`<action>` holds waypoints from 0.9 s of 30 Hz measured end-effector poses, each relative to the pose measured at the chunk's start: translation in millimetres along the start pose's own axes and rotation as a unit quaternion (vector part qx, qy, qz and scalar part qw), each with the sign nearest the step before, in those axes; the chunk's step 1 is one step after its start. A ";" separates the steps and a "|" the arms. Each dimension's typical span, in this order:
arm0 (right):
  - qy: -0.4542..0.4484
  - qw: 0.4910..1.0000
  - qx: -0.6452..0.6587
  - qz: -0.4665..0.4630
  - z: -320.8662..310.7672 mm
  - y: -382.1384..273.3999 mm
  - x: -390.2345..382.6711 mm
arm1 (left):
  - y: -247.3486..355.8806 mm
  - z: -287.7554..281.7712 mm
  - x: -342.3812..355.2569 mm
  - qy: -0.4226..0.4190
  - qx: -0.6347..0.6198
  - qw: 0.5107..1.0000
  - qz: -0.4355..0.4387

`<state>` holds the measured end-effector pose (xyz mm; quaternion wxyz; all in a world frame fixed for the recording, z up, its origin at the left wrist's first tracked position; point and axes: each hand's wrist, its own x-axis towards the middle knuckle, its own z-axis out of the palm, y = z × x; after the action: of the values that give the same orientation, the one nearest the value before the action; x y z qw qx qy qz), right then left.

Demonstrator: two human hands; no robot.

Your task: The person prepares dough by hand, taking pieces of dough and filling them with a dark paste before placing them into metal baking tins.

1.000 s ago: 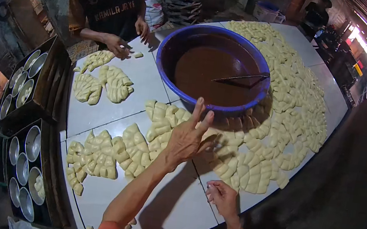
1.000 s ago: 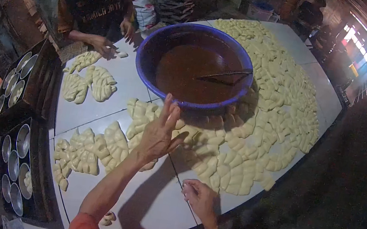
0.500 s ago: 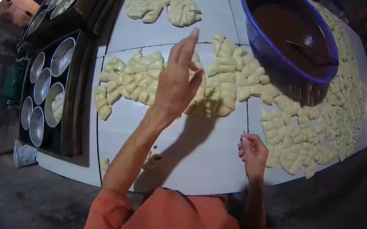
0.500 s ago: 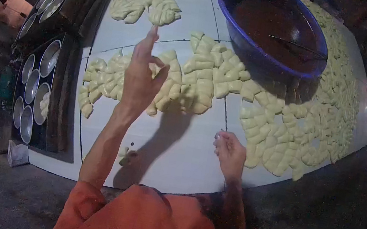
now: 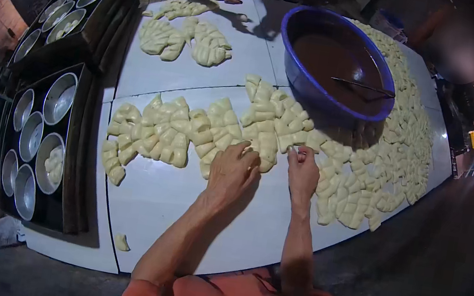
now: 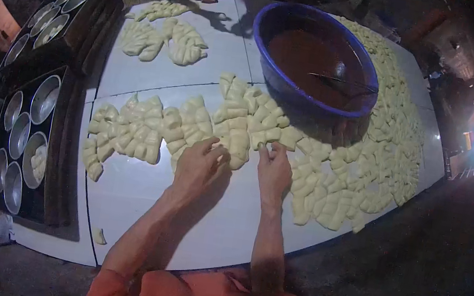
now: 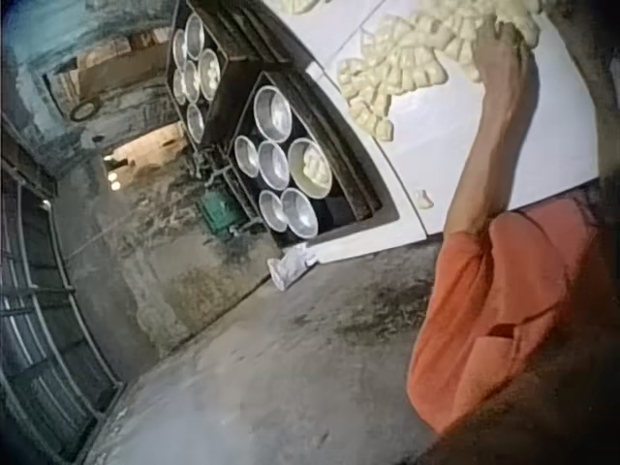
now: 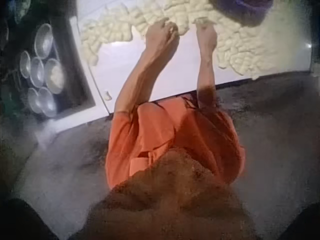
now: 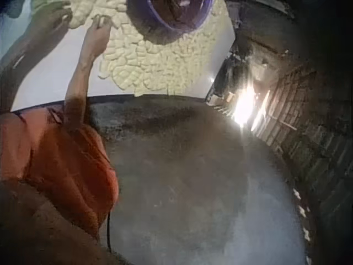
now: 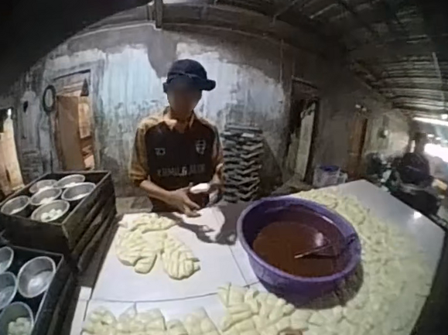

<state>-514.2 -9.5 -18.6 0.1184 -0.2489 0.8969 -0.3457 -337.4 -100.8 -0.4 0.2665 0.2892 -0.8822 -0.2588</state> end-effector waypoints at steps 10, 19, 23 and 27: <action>-0.058 0.995 0.054 -0.065 -3.8 9.8 9.8 | 0.2 45.6 82.7 0.012 0.038 0.994 0.105; -0.007 0.997 0.028 -0.066 -24.6 -10.1 16.2 | 6.6 71.7 117.3 -0.095 0.141 0.982 0.078; -0.010 0.976 -0.105 -0.191 -5.2 -8.1 33.7 | 1.4 86.0 127.5 -0.096 0.114 0.980 0.130; 0.017 0.972 -0.082 -0.218 4.6 -5.1 39.2 | -1.7 87.9 137.1 -0.112 0.063 0.983 0.134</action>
<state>-543.8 -36.0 -20.0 0.0044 -0.4410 0.8484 -0.2928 -485.9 -164.3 -21.1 0.1797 0.1537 -0.9518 -0.1952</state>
